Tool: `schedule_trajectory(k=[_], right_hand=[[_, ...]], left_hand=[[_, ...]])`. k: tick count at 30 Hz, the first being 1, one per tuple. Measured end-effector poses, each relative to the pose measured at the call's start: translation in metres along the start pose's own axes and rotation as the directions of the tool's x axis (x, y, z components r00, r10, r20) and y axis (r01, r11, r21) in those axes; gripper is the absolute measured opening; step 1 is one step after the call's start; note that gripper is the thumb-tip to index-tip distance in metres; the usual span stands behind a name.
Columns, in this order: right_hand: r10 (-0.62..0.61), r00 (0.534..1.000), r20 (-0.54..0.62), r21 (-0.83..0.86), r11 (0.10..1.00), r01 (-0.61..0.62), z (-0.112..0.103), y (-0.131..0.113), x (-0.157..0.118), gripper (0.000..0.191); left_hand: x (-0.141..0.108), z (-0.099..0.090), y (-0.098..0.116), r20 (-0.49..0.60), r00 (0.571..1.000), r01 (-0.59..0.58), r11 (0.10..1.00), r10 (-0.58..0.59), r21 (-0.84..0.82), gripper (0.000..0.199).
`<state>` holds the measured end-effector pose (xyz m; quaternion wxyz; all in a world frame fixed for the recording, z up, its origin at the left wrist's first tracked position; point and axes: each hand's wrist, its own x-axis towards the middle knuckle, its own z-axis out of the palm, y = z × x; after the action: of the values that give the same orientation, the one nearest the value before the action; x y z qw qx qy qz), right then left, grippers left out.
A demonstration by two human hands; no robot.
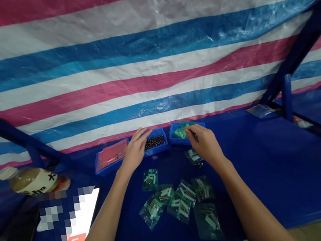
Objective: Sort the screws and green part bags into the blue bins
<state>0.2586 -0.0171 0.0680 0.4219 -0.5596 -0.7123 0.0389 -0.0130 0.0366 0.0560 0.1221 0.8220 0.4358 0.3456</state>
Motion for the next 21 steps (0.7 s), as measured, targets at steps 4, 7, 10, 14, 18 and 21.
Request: schedule_trajectory(k=[4,7,10,14,18,21], right_hand=[[0.057,0.976,0.209,-0.017,0.998,-0.055,-0.022,0.009,-0.030,0.023],[0.059,0.927,0.371,-0.029,0.998,-0.051,-0.026,0.016,-0.062,0.018],[0.053,0.917,0.396,-0.087,0.996,-0.020,-0.022,0.022,-0.085,0.016],[0.040,0.924,0.380,-0.120,0.993,0.007,-0.017,0.023,-0.091,0.012],[0.098,0.908,0.407,-0.067,0.995,-0.078,-0.020,0.019,-0.087,0.007],[0.123,0.892,0.435,0.011,0.990,-0.142,-0.021,0.016,-0.083,0.006]], left_hand=[[-0.021,0.008,0.016,-0.075,0.992,-0.089,0.978,0.105,0.190,0.046],[-0.034,0.009,0.025,-0.093,0.982,-0.135,0.953,0.166,0.272,0.045],[-0.040,0.010,0.029,-0.117,0.973,-0.157,0.939,0.201,0.306,0.042],[-0.042,0.015,0.031,-0.078,0.967,-0.202,0.917,0.242,0.345,0.039],[-0.043,0.019,0.034,-0.044,0.962,-0.237,0.906,0.269,0.351,0.038],[-0.044,0.020,0.036,-0.050,0.964,-0.232,0.916,0.261,0.327,0.036]])
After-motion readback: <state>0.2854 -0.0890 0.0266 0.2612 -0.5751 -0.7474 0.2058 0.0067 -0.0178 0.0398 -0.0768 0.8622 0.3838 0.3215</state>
